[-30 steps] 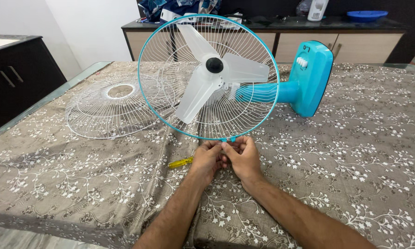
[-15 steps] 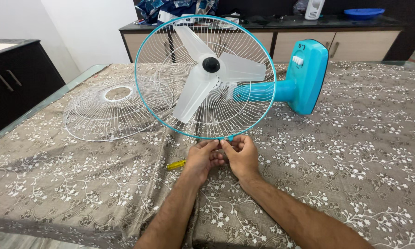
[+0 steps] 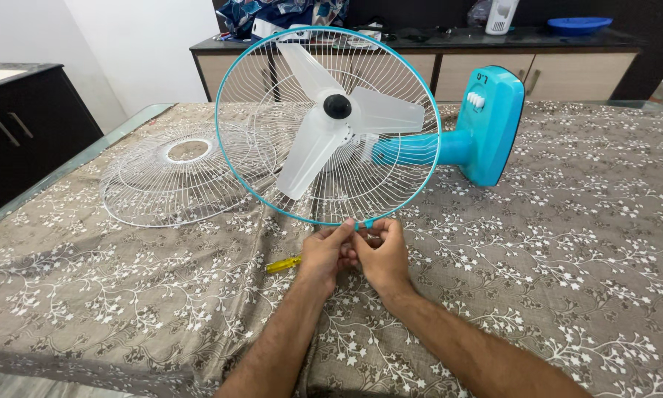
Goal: The person reassembles an electric fan on a bed, aligning the front grille guard over the blades and securing it to the rear guard with clips, using a screwdriver to tighten the fasteners at the bottom of the guard ring.
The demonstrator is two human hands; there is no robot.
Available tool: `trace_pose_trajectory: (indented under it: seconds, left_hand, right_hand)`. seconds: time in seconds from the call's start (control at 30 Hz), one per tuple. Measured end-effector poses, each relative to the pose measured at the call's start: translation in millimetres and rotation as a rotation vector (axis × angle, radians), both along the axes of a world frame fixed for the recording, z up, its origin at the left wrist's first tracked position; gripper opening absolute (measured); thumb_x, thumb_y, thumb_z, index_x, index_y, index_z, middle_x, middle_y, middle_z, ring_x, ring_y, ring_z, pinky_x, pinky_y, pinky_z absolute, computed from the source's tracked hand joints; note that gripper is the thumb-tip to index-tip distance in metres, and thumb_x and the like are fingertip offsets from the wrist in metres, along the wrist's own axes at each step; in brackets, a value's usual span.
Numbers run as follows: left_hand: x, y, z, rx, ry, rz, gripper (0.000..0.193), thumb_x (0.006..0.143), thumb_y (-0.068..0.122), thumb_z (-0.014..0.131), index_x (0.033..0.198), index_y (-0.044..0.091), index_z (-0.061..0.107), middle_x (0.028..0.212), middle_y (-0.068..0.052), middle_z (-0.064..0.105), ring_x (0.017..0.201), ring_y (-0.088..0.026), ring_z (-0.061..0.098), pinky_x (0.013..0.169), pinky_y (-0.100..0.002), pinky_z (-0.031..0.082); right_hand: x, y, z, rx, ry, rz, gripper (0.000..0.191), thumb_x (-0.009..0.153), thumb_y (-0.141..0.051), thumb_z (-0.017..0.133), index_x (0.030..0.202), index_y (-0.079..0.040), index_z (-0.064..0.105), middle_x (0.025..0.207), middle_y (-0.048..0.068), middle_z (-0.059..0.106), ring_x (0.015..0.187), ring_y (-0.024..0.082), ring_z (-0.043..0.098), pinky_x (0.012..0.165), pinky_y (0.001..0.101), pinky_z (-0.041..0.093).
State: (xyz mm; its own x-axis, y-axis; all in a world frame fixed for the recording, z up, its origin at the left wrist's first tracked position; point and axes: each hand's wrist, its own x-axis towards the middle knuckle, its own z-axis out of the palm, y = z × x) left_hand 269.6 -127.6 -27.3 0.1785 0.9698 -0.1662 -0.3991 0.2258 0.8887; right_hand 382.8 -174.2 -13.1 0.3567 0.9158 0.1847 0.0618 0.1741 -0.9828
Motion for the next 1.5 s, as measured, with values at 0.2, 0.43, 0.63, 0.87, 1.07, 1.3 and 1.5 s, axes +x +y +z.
trace_pose_trajectory:
  seconds: [0.2,0.43,0.63,0.87,1.07,1.3,1.5]
  left_hand:
    - [0.4,1.2,1.7,-0.045,-0.032,0.001,0.026,0.091,0.024,0.078,0.094,0.001,0.067,0.071,-0.003,0.067,0.050,-0.010,0.057,0.045,-0.026,0.050]
    - [-28.5,1.8,21.1,0.140,0.522,-0.173,0.034,0.093,0.035,0.074,0.101,0.001,0.073,0.076,-0.006,0.072,0.056,-0.013,0.064,0.053,-0.034,0.054]
    - [-75.3,-31.4,58.7,0.387,1.702,-0.189,0.041,0.089,0.039,0.080,0.119,0.013,0.071,0.136,-0.015,0.054,0.108,-0.025,0.060,0.106,-0.049,0.048]
    - [-82.0,-54.9,83.2,0.341,1.807,-0.253,0.023,0.099,0.032,0.064,0.116,0.015,0.066,0.124,-0.007,0.064,0.121,-0.022,0.056,0.119,-0.059,0.029]
    - [-72.6,-64.2,64.8,0.613,1.368,-0.135,0.021,0.097,0.023,0.062,0.110,0.008,0.066,0.104,-0.014,0.071,0.101,-0.029,0.069,0.092,-0.046,0.053]
    - [-82.1,-51.8,59.5,0.812,1.172,0.008,0.018,0.096,0.016,0.061,0.108,0.004,0.067,0.102,-0.015,0.070,0.098,-0.029,0.069,0.090,-0.044,0.054]
    - [-67.1,-45.8,62.1,0.735,1.126,-0.016,0.016,0.096,0.016,0.060,0.105,0.005,0.067,0.099,-0.012,0.070,0.095,-0.028,0.070,0.088,-0.043,0.055]
  right_hand:
    - [-2.6,-2.3,9.7,-0.119,0.018,0.002,0.039,0.090,-0.018,0.074,0.114,-0.001,0.048,0.091,0.008,0.066,0.075,0.012,0.066,0.061,0.0280,0.057]
    - [1.3,1.1,6.0,-0.042,-0.050,-0.012,0.038,0.088,-0.018,0.077,0.111,-0.001,0.052,0.096,0.006,0.068,0.084,0.011,0.067,0.071,0.0275,0.059]
    - [0.2,2.7,2.5,-0.020,-0.005,0.003,0.037,0.087,-0.017,0.077,0.109,-0.002,0.053,0.098,0.009,0.072,0.086,0.011,0.070,0.072,0.0263,0.059]
    - [1.3,1.5,6.0,-0.037,-0.035,-0.008,0.037,0.086,-0.018,0.078,0.109,-0.002,0.053,0.096,0.009,0.072,0.083,0.011,0.070,0.069,0.0266,0.059]
    - [2.5,-1.1,7.7,-0.017,-0.053,-0.035,0.036,0.087,-0.018,0.078,0.110,-0.001,0.055,0.095,0.009,0.072,0.082,0.012,0.068,0.068,0.0260,0.058]
    - [2.4,-4.8,17.4,-0.058,0.067,0.056,0.034,0.088,-0.016,0.074,0.111,-0.003,0.052,0.095,0.007,0.073,0.083,0.011,0.072,0.070,0.0252,0.062]
    - [1.0,-5.1,19.0,-0.064,0.077,0.065,0.021,0.094,-0.015,0.069,0.108,-0.002,0.060,0.092,0.009,0.075,0.081,0.014,0.073,0.070,0.0274,0.063]
